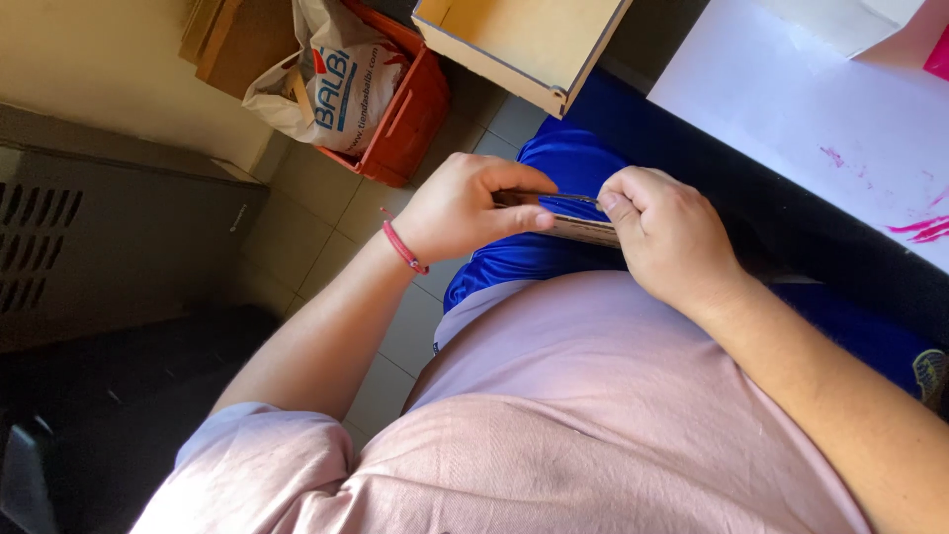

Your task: Peeling the protective paper layer off a laser-engraved wooden plaque

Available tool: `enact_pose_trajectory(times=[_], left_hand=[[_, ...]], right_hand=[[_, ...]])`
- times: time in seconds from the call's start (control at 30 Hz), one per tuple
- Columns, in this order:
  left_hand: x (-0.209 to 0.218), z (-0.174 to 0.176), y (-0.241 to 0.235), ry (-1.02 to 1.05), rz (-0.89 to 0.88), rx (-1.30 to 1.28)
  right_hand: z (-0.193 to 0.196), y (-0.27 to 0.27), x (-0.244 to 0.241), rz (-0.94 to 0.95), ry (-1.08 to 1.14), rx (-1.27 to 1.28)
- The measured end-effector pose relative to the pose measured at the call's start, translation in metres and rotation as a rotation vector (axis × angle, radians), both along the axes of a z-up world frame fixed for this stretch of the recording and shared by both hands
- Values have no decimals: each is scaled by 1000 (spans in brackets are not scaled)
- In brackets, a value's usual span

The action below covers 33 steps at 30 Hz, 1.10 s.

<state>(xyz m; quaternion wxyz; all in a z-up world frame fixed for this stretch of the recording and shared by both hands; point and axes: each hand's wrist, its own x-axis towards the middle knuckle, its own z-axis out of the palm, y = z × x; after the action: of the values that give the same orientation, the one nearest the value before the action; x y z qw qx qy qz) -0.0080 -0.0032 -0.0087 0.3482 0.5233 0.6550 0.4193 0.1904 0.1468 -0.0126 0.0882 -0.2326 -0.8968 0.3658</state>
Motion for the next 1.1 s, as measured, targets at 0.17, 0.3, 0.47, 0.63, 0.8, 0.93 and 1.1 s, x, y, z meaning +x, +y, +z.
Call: enact_pose_trajectory(times=[0.17,0.3,0.47,0.63,0.8,0.93,1.1], left_hand=[[-10,-27,-18,-283,47,102],[-3,-50,-27,-358,84,114],[-6,-40,-29,-145,116,31],[-13,-41,-29,-231,83,-39],[-17,-34,-28,-270,172,29],[-7,-13,-20,-351,149,41],[5,-3,-14,-540,275,100]], right_hand=[[-8,5,9,28,122,75],[-7,2,10,48,310,88],[16,-6,20,-29,429,-7],[22,11,44,-223,698,-250],[43,16,65,-321,728,-266],[56,13,72,-422,868,-557],[80,17,80,-269,589,-257]])
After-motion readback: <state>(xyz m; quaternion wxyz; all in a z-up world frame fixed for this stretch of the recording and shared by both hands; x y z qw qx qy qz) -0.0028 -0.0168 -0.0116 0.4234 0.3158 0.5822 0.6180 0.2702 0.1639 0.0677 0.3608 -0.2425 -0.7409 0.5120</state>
